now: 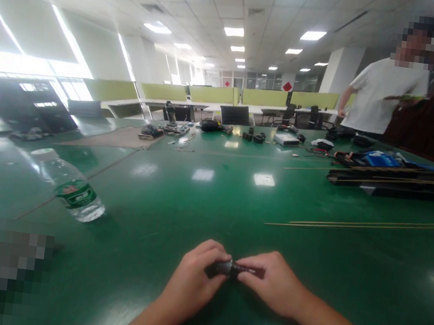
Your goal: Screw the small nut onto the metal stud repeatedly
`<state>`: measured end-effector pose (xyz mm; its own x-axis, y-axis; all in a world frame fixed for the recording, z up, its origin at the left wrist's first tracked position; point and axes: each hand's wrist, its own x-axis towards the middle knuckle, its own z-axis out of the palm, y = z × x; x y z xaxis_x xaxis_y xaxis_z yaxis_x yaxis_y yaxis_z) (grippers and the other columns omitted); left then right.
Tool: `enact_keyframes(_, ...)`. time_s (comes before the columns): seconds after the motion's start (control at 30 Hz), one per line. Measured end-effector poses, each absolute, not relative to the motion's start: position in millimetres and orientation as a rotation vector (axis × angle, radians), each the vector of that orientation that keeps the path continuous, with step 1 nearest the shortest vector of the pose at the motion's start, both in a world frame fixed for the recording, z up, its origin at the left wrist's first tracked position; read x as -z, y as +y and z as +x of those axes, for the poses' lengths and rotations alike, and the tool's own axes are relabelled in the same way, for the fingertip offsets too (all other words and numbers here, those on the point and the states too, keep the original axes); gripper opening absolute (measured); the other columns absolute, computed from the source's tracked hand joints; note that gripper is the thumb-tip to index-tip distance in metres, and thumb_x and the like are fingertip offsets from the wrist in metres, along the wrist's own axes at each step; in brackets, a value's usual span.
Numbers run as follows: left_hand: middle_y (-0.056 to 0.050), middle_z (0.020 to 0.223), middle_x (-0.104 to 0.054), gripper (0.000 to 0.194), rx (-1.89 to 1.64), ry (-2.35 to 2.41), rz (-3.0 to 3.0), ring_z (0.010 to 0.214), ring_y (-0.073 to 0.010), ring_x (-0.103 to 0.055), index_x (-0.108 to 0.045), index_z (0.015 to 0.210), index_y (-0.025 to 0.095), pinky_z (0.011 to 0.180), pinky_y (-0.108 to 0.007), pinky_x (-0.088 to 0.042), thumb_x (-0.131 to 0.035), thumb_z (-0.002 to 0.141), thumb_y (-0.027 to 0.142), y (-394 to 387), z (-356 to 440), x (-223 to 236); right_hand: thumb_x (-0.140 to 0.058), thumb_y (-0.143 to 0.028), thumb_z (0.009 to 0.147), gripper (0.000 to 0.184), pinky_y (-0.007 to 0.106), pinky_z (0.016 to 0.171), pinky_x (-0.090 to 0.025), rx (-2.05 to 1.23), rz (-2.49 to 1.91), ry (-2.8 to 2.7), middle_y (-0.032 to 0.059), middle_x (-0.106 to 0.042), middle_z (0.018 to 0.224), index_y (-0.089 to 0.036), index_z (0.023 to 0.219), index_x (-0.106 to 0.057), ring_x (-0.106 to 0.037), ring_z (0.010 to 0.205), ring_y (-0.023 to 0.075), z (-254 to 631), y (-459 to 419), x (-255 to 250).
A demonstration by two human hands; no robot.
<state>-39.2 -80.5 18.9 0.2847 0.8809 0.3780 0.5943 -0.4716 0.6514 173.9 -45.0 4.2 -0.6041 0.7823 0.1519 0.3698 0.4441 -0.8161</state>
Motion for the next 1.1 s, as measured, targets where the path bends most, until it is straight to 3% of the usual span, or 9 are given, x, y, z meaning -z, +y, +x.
enact_keyframes(0.4,-0.001,0.096,-0.065,0.026,-1.025,1.363,2.165,0.09,-0.0143,-0.062,-0.066,0.094,0.023,0.08,-0.026,-0.048,-0.067,0.076,0.005,-81,-45,-18,-0.056,-0.029,0.093,0.021,0.022,0.057,-0.036,-1.005,-0.983,-2.264,-0.0031,-0.066,0.066,-0.021,0.091,-0.075,-0.058,0.058,0.0127,179,-44,-7)
enact_keyframes(0.63,-0.002,0.101,-0.065,0.027,-1.001,1.456,2.165,0.095,-0.0162,-0.061,-0.065,0.101,0.024,0.084,-0.028,-0.049,-0.068,0.078,0.009,-85,-41,-24,-0.049,-0.028,0.097,0.026,0.022,0.062,-0.039,-0.958,-0.924,-2.241,-0.002,-0.068,0.07,-0.019,0.085,-0.07,-0.061,0.062,0.0118,182,-45,-12)
enact_keyframes(0.8,-0.001,0.103,-0.066,0.029,-1.002,1.452,2.155,0.095,-0.0156,-0.062,-0.068,0.103,0.025,0.085,-0.028,-0.051,-0.07,0.078,0.009,-83,-45,-19,-0.052,-0.028,0.095,0.024,0.022,0.059,-0.038,-1.038,-0.967,-2.2,-0.0011,-0.069,0.071,-0.019,0.089,-0.074,-0.059,0.063,0.0129,179,-44,-8)
enact_keyframes(1.1,-0.005,0.102,-0.068,0.023,-0.98,1.467,2.274,0.093,-0.018,-0.064,-0.069,0.101,0.024,0.084,-0.03,-0.054,-0.066,0.08,0.014,-81,-54,-20,-0.066,-0.027,0.084,0.014,0.025,0.06,-0.038,-0.848,-1.015,-2.206,0.0008,-0.068,0.07,-0.02,0.087,-0.077,-0.056,0.063,0.0146,182,-41,-9)
